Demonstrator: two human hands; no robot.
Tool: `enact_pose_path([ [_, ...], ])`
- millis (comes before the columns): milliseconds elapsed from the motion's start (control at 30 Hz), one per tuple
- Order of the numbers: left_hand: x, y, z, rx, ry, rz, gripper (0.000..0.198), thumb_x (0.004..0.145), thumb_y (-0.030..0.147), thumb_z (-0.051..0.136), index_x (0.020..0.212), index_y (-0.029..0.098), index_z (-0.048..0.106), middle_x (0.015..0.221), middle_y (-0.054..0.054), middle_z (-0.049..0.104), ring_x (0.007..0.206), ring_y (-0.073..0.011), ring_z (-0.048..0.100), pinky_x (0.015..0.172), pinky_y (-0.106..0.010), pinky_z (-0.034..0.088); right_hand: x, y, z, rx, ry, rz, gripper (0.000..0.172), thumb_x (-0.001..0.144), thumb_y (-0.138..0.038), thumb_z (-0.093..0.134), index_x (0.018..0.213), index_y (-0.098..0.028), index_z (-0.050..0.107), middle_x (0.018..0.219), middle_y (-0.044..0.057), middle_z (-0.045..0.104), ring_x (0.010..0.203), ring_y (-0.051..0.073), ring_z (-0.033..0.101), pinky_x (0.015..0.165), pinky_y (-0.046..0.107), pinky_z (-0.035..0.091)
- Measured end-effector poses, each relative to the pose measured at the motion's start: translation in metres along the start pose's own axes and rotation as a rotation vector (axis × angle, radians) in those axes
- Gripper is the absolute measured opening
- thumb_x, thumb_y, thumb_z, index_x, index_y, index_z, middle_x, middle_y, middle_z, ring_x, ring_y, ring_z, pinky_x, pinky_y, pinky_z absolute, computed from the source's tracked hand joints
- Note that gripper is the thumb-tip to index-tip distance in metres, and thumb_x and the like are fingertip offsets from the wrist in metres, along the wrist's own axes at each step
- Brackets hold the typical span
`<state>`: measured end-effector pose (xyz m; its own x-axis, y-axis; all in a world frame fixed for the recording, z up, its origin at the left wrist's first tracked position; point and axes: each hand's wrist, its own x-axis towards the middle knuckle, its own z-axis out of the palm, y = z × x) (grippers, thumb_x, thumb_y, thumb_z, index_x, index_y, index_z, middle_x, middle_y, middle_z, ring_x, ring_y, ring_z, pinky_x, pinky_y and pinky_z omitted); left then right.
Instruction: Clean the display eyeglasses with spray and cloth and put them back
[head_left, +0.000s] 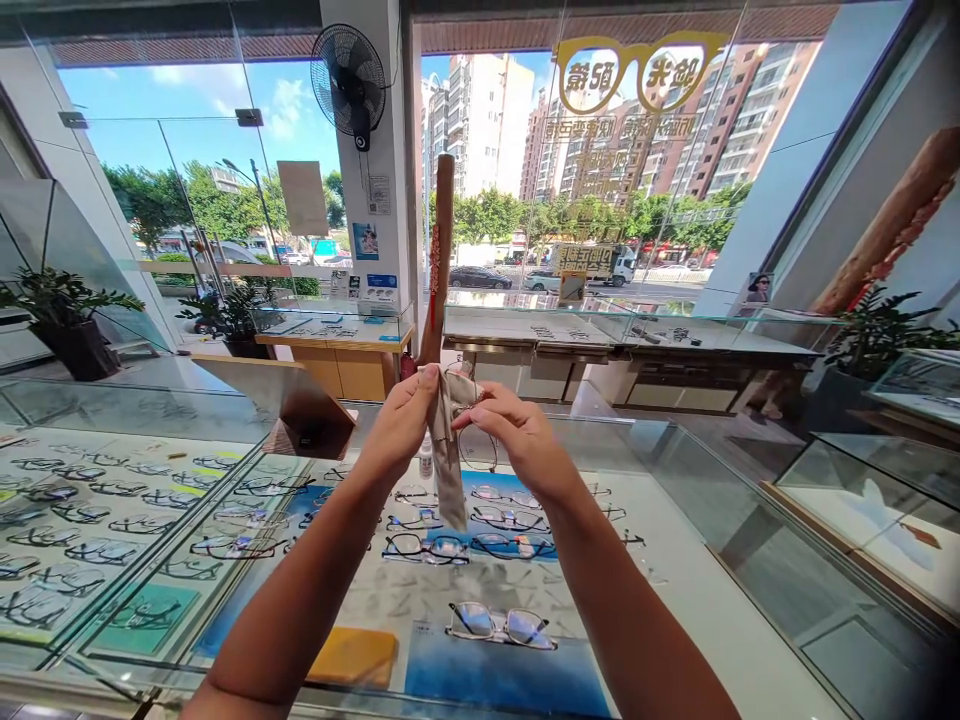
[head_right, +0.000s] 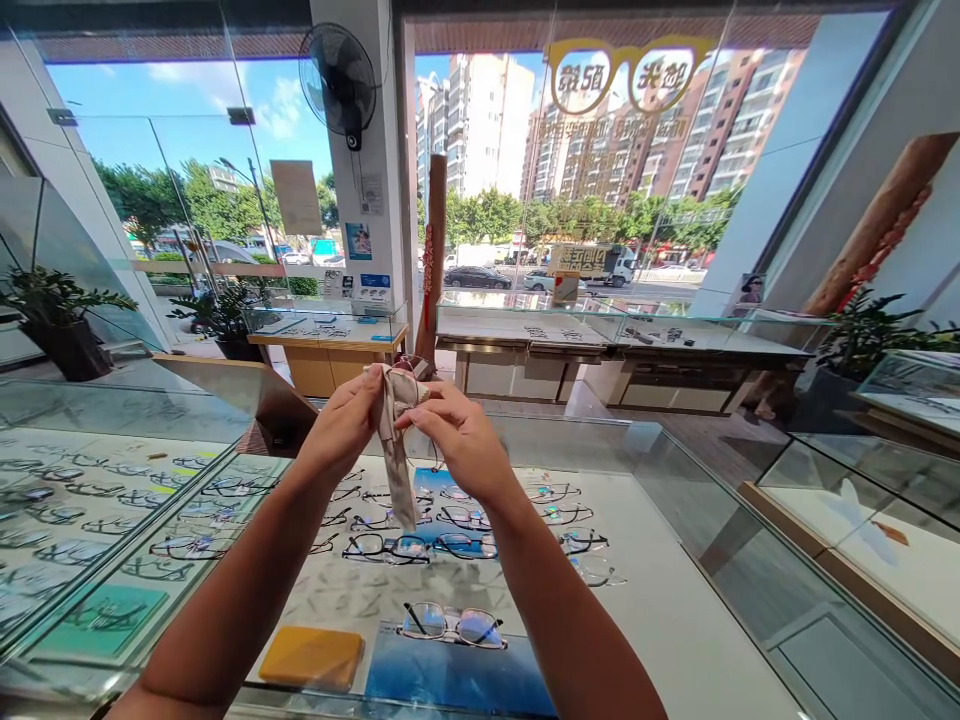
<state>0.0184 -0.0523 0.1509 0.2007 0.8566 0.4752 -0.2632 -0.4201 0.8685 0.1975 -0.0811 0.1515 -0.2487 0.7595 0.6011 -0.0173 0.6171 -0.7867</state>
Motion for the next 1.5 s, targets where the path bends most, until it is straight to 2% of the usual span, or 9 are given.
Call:
enact_pose_path([
  [200,0.001,-0.002,0.001,-0.071,-0.011,-0.082,0.066,0.085,0.075,0.080,0.108,0.012,0.081,0.088,-0.008,0.080,0.085,-0.0202,0.072,0.084,-0.031,0.053,0.003,0.011,0.001,-0.018,0.002,0.061,0.024,0.095,-0.045,0.073,0.086,-0.031,0.090,0.105,0.004,0.073,0.113,0.025,0.067,0.112,0.047,0.046],
  [500,0.002,0.003,-0.002,-0.197,-0.024,-0.113,0.051,0.073,0.048,0.100,0.108,0.014,0.085,0.098,-0.009,0.082,0.086,-0.0181,0.072,0.083,-0.029,0.056,0.004,0.010,-0.001,0.046,0.018,0.019,0.026,0.095,-0.047,0.074,0.084,-0.028,0.089,0.100,0.006,0.078,0.111,0.027,0.068,0.108,0.045,0.048],
  [633,-0.001,0.004,0.002,-0.198,-0.057,-0.163,0.055,0.067,0.043,0.104,0.110,0.014,0.084,0.090,-0.006,0.080,0.076,-0.0140,0.069,0.075,-0.025,0.055,0.004,0.011,-0.003,0.059,-0.005,0.011,0.027,0.096,-0.045,0.074,0.084,-0.026,0.088,0.100,0.006,0.074,0.108,0.025,0.066,0.105,0.042,0.048],
  [800,-0.005,0.002,0.012,-0.212,-0.019,-0.106,0.051,0.070,0.046,0.102,0.101,0.012,0.082,0.080,-0.004,0.076,0.067,-0.0103,0.064,0.066,-0.021,0.051,0.004,0.008,-0.006,-0.004,-0.050,-0.026,0.030,0.099,-0.044,0.071,0.082,-0.025,0.086,0.095,0.004,0.068,0.098,0.022,0.063,0.099,0.039,0.047],
  [1067,-0.006,0.004,0.009,-0.235,-0.034,-0.057,0.043,0.076,0.046,0.099,0.095,0.013,0.079,0.075,-0.003,0.076,0.053,-0.0104,0.061,0.055,-0.023,0.047,0.003,0.005,-0.007,-0.020,-0.178,-0.016,0.027,0.101,-0.037,0.068,0.082,-0.025,0.083,0.104,0.006,0.073,0.111,0.025,0.065,0.110,0.043,0.044],
  [1200,-0.004,0.009,0.003,-0.212,-0.096,-0.035,0.044,0.081,0.050,0.095,0.100,0.013,0.082,0.087,-0.008,0.080,0.071,-0.0155,0.070,0.072,-0.027,0.055,0.003,0.005,-0.009,-0.009,-0.167,-0.021,0.027,0.101,-0.037,0.068,0.083,-0.025,0.083,0.107,0.005,0.076,0.113,0.024,0.066,0.113,0.043,0.043],
  [1300,-0.003,0.012,0.000,-0.209,-0.150,-0.013,0.042,0.085,0.050,0.091,0.103,0.013,0.082,0.095,-0.011,0.082,0.084,-0.0195,0.074,0.085,-0.030,0.057,0.003,0.004,-0.009,0.034,-0.140,-0.027,0.027,0.101,-0.039,0.068,0.082,-0.025,0.083,0.103,0.005,0.077,0.113,0.025,0.067,0.113,0.043,0.044],
  [1433,-0.004,0.010,0.002,-0.222,-0.179,-0.037,0.045,0.082,0.043,0.095,0.114,0.015,0.080,0.096,-0.008,0.079,0.081,-0.0172,0.070,0.080,-0.027,0.054,0.002,0.001,-0.008,0.089,-0.097,-0.049,0.028,0.100,-0.038,0.069,0.080,-0.025,0.082,0.106,0.005,0.078,0.123,0.026,0.066,0.115,0.043,0.043],
  [1500,-0.005,0.006,0.006,-0.218,-0.149,-0.043,0.046,0.080,0.041,0.097,0.113,0.016,0.078,0.087,-0.004,0.075,0.074,-0.0132,0.065,0.073,-0.024,0.050,0.002,0.002,-0.007,0.100,-0.082,-0.051,0.028,0.100,-0.039,0.070,0.080,-0.025,0.082,0.107,0.005,0.078,0.117,0.025,0.067,0.112,0.042,0.046],
])
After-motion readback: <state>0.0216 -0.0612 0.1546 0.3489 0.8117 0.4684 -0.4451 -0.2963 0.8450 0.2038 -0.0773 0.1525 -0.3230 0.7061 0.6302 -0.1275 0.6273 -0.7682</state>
